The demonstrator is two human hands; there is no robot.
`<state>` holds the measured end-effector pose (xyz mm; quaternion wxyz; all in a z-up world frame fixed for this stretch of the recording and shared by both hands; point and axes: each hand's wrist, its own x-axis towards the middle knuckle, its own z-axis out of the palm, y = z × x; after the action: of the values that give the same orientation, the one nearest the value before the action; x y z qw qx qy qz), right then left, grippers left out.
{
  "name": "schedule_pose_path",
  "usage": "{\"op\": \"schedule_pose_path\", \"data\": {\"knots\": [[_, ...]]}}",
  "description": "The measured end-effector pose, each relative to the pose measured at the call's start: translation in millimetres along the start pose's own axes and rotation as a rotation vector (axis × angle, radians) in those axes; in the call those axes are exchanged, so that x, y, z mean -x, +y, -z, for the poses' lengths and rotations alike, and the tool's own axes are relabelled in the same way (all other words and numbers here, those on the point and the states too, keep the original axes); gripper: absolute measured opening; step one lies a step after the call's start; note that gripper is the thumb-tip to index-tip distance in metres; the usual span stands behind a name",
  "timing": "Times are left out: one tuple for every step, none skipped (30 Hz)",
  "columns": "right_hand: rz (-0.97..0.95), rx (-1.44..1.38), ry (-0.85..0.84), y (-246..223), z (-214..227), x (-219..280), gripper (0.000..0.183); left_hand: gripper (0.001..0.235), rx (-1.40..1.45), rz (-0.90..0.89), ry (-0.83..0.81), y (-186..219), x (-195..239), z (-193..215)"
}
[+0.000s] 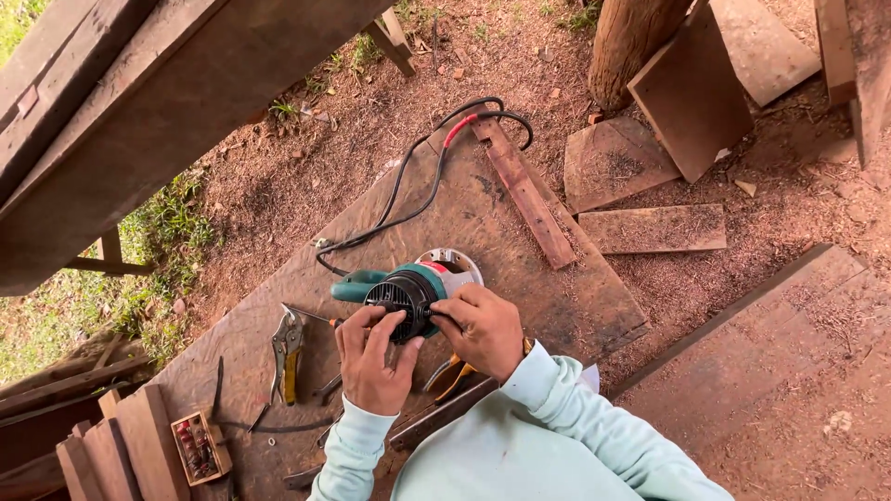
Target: The person works on a power router on a rustic wooden workbench, fitting and twisting a black plastic base attachment onto the tool by hand and using a screwdriver to tighten it. They pick up small fasteners from the bench, reposition the router, and continue securing the attachment.
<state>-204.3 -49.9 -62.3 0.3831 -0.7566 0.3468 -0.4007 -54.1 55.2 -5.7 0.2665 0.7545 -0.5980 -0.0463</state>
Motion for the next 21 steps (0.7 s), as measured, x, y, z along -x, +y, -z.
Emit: {"op": "schedule_pose_path", "data": {"knots": [[0.001, -0.002, -0.001, -0.2, 0.2, -0.3, 0.018, 0.046, -0.001, 0.001, 0.001, -0.3, 0.2, 0.1], [0.016, 0.0, 0.001, -0.6, 0.5, -0.5, 0.018, 0.046, -0.007, 0.002, -0.005, -0.4, 0.4, 0.4], [0.031, 0.002, 0.004, -1.0, 1.1, -0.9, 0.018, 0.045, -0.011, 0.001, -0.011, -0.6, 0.3, 0.5], [0.032, 0.002, 0.004, -0.9, 0.4, -0.1, 0.018, 0.045, -0.011, 0.001, -0.01, -1.2, 0.8, 1.0], [0.046, 0.008, -0.005, -0.3, -0.2, 0.3, 0.018, 0.045, -0.015, -0.01, -0.009, -2.0, 0.6, 0.9], [0.059, 0.015, -0.015, 0.4, -0.5, 0.7, 0.019, 0.045, -0.02, -0.021, -0.008, -2.6, 0.4, 0.7], [0.058, 0.017, -0.012, -0.1, -1.2, 0.8, 0.019, 0.045, -0.018, -0.024, -0.008, -3.0, 0.4, 0.5], [0.053, 0.017, -0.017, -0.3, -1.7, 1.0, 0.018, 0.045, -0.018, -0.028, -0.008, -3.3, 0.4, 0.2], [0.046, 0.016, -0.021, -0.8, -2.5, 1.4, 0.018, 0.045, -0.018, -0.032, -0.009, -3.7, 0.7, 0.1], [0.045, 0.019, -0.019, -1.2, -2.7, 1.1, 0.018, 0.045, -0.016, -0.035, -0.01, -3.8, 0.1, 0.0], [0.031, 0.015, -0.021, -1.6, -3.1, 1.0, 0.018, 0.045, -0.018, -0.033, -0.009, -3.8, 0.1, 0.2], [0.018, 0.012, -0.023, -2.0, -3.7, 1.0, 0.018, 0.045, -0.019, -0.031, -0.009, -4.0, 0.2, 0.4], [0.016, 0.012, -0.024, -2.3, -3.4, 1.1, 0.018, 0.045, -0.018, -0.03, -0.011, -3.7, 0.6, 0.7], [-0.008, -0.008, -0.037, -2.4, -3.1, 1.2, 0.02, 0.045, -0.018, -0.026, -0.015, -3.4, 0.9, 1.0], [-0.032, -0.027, -0.049, -2.2, -2.9, 0.7, 0.021, 0.045, -0.018, -0.023, -0.018, -3.4, 0.5, 1.1], [-0.034, -0.027, -0.049, 0.1, -3.4, 1.4, 0.021, 0.045, -0.018, -0.023, -0.02, -3.3, 0.3, 1.4], [-0.038, -0.05, -0.066, 2.6, -3.6, 1.3, 0.021, 0.045, -0.017, -0.022, -0.019, -3.2, -0.3, 1.4], [-0.041, -0.074, -0.084, 5.1, -3.9, 1.2, 0.022, 0.045, -0.016, -0.021, -0.017, -3.0, -0.8, 1.5], [-0.041, -0.073, -0.084, 6.1, -3.5, 1.2, 0.022, 0.045, -0.015, -0.021, -0.017, -3.3, -1.0, 1.3], [-0.019, -0.075, -0.093, 7.2, -3.2, 1.1, 0.02, 0.045, -0.016, -0.026, -0.014, -3.5, -1.3, 1.1], [0.004, -0.077, -0.102, 8.1, -3.0, 0.9, 0.019, 0.045, -0.017, -0.032, -0.011, -3.9, -1.6, 1.1]]}}
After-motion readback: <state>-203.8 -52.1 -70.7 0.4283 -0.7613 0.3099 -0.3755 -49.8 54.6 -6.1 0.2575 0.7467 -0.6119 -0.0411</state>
